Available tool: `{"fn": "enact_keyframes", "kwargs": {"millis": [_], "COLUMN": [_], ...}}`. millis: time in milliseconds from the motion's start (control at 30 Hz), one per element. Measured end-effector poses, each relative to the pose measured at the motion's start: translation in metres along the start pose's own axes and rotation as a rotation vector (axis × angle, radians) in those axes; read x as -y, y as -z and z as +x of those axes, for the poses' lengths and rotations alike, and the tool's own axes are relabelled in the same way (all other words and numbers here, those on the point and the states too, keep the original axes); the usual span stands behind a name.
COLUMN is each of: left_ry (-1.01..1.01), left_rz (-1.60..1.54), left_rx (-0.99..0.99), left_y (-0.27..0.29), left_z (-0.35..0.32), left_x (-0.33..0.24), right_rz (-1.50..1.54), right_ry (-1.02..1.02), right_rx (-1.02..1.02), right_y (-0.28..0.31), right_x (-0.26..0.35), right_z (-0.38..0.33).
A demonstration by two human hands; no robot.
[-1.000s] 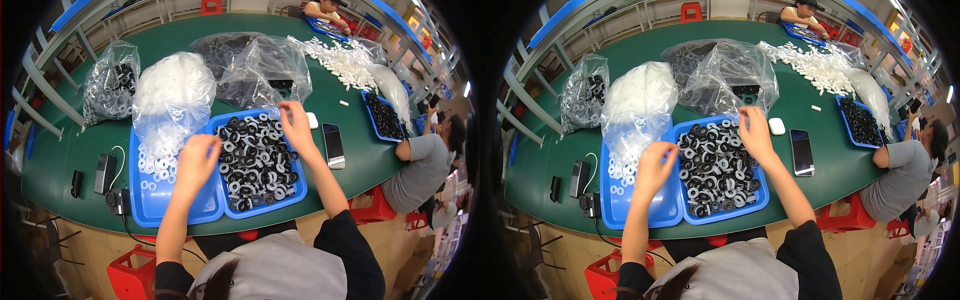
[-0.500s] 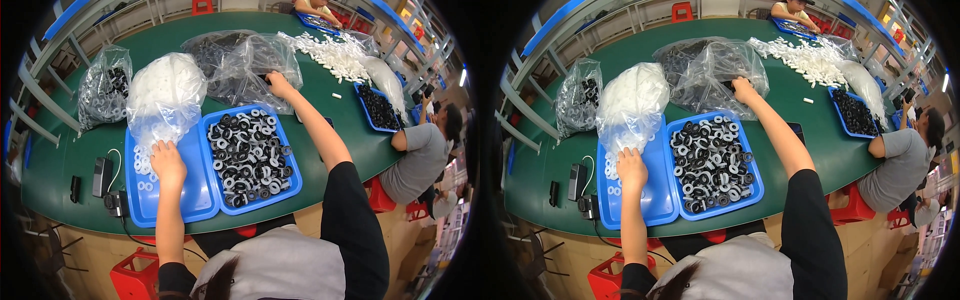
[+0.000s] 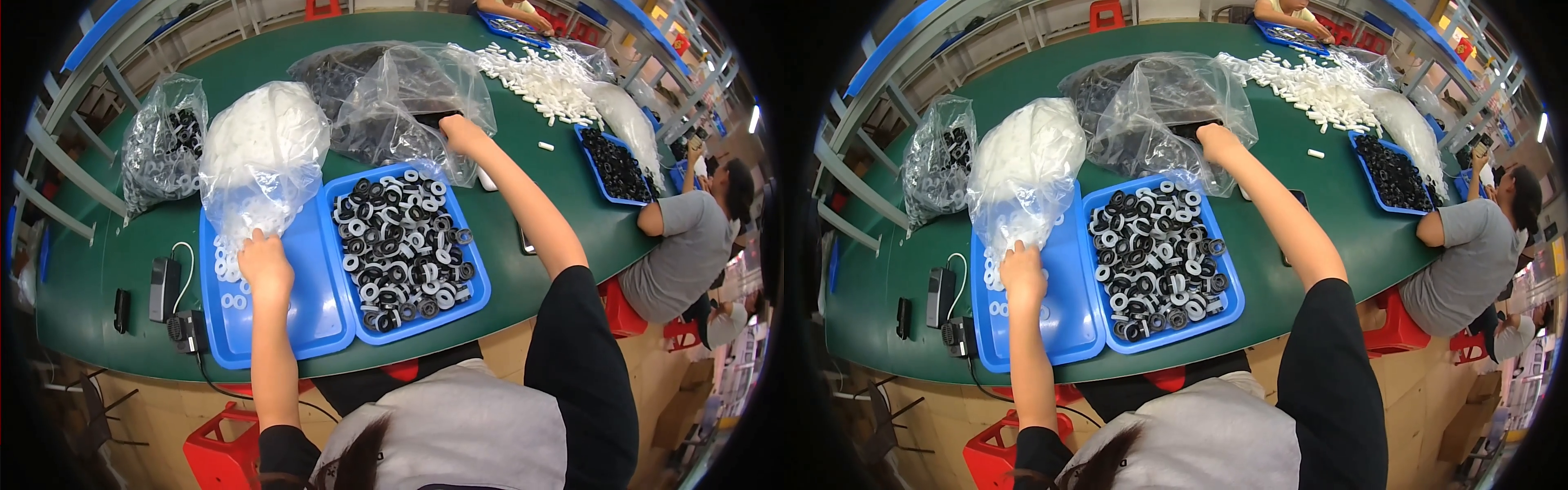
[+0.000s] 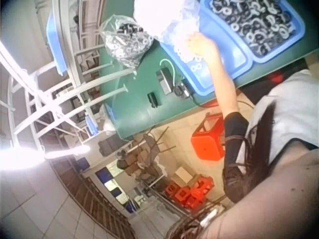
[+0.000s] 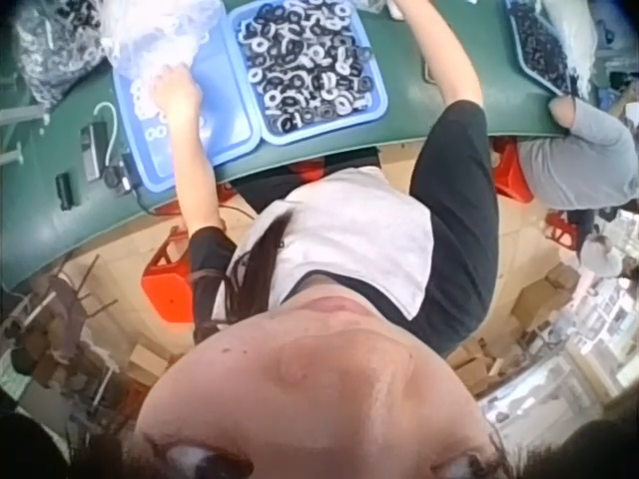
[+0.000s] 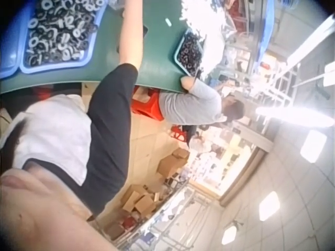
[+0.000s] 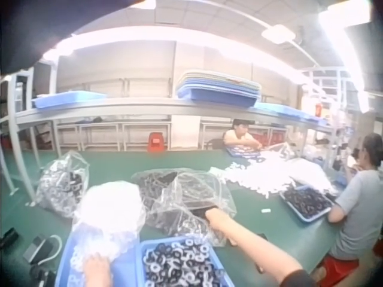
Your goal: The person assembles small white rings into black circular plastic components by hand, taking parts from blue plastic trays on a factory workbench.
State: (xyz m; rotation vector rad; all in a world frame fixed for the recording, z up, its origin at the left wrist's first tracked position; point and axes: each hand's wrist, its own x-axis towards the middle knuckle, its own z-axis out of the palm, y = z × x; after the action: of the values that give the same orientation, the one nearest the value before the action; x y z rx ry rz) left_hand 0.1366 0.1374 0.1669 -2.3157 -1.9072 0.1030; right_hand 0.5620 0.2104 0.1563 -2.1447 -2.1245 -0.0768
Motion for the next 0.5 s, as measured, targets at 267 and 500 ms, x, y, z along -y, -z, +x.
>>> {"fn": "enact_keyframes", "kwargs": {"millis": [267,500], "left_ry": [0.013,0.076], "left_rz": [0.077,-0.02], "left_rx": [-0.003,0.263], "left_y": [-0.002,0.008], "left_z": [0.002,0.013], "left_x": [-0.005,-0.002], "right_rz": [0.044,0.246], "right_ry": [0.061,0.031], "right_rx": [0.108,-0.125], "right_y": [-0.005,0.001], "right_x": [-0.005,-0.002], "right_z": [-0.01,-0.023]}}
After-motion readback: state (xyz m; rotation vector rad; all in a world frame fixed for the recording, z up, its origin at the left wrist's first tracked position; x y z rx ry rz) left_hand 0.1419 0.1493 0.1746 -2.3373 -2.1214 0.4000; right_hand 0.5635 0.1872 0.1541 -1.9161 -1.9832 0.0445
